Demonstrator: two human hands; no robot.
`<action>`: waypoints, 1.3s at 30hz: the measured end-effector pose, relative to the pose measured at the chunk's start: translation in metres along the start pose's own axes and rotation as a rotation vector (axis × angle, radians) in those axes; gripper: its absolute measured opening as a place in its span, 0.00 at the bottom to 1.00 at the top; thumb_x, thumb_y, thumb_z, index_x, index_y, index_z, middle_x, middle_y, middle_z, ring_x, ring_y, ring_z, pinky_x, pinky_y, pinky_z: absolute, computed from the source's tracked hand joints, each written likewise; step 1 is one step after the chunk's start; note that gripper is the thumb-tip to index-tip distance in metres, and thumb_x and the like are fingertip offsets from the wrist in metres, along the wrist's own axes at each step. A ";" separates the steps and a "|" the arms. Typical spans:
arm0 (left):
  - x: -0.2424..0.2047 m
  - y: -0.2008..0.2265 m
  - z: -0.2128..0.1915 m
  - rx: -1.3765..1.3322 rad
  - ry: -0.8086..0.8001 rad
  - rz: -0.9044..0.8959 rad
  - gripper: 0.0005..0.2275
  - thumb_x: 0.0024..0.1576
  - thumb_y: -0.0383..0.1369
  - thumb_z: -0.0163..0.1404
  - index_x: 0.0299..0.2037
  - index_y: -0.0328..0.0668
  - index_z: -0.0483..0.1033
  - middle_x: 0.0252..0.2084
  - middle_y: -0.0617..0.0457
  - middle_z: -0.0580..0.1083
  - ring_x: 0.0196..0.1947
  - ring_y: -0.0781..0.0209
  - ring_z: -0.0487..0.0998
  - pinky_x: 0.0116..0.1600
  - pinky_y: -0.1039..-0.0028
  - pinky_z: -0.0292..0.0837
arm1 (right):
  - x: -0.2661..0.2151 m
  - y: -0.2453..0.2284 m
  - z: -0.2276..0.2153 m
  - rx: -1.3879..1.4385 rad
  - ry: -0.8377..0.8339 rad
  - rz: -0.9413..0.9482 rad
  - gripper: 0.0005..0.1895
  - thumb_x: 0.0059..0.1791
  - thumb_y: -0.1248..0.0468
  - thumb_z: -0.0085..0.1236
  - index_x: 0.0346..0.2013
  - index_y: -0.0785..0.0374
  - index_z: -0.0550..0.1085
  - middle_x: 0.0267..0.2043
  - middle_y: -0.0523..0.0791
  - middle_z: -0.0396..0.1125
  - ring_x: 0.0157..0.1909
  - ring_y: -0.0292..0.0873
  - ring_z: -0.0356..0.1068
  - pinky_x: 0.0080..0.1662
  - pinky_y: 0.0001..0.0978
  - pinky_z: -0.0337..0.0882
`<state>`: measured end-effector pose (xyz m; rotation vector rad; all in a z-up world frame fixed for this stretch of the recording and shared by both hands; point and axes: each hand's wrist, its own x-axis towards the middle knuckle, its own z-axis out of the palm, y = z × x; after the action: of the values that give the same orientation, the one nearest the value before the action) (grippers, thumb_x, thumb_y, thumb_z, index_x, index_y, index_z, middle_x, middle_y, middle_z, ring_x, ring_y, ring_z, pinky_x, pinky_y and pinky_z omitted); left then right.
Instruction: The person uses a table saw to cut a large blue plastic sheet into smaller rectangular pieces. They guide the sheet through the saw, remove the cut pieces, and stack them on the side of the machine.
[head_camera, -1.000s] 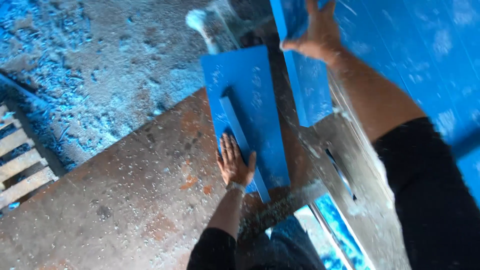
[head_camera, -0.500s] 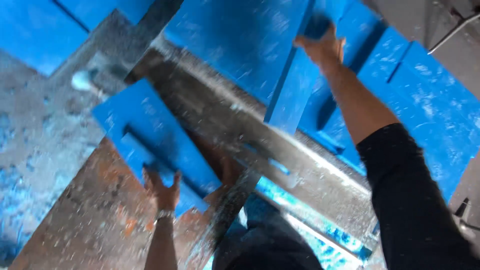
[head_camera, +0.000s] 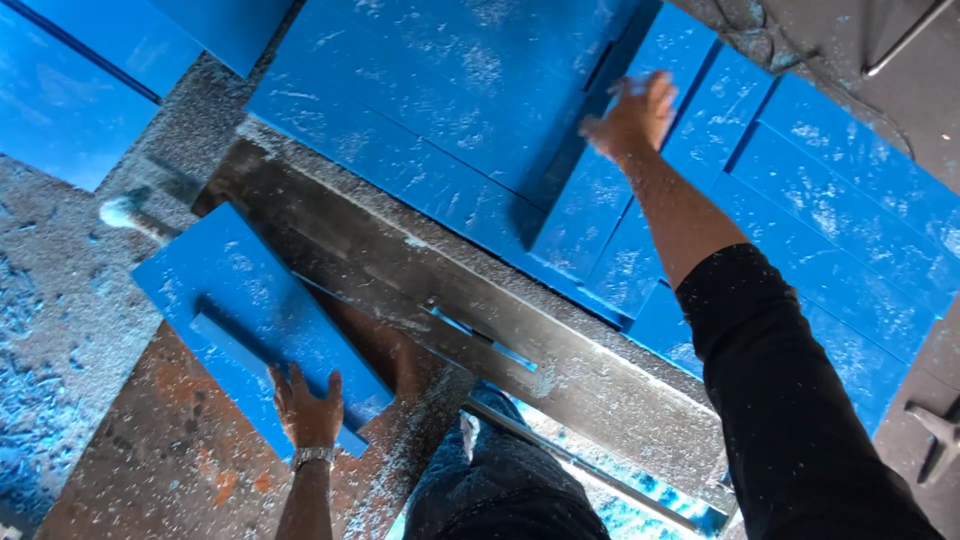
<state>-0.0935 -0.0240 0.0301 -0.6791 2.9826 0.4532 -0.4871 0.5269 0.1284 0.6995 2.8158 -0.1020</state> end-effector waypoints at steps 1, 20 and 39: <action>0.000 0.000 0.001 -0.006 -0.077 -0.063 0.38 0.55 0.54 0.51 0.71 0.33 0.64 0.79 0.34 0.49 0.72 0.30 0.58 0.67 0.44 0.61 | 0.002 0.003 0.005 -0.083 0.027 -0.220 0.42 0.49 0.38 0.61 0.69 0.55 0.58 0.72 0.58 0.35 0.72 0.68 0.34 0.66 0.66 0.47; -0.010 -0.033 0.033 0.031 -0.085 0.018 0.33 0.56 0.52 0.53 0.63 0.31 0.72 0.74 0.35 0.61 0.77 0.35 0.52 0.74 0.48 0.52 | -0.025 0.024 0.008 -0.140 -0.099 -0.355 0.41 0.52 0.31 0.48 0.76 0.44 0.60 0.78 0.54 0.32 0.74 0.68 0.37 0.61 0.71 0.57; 0.177 -0.097 0.008 -0.158 0.352 0.113 0.15 0.58 0.36 0.53 0.55 0.45 0.79 0.61 0.44 0.74 0.61 0.44 0.75 0.60 0.56 0.72 | -0.525 -0.145 0.131 0.387 -0.975 -0.494 0.22 0.51 0.51 0.59 0.54 0.58 0.73 0.45 0.46 0.76 0.42 0.43 0.79 0.43 0.35 0.77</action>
<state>-0.2118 -0.1787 -0.0240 -0.6669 3.3574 0.6436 -0.0771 0.1447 0.1316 -0.0466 1.9426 -0.8328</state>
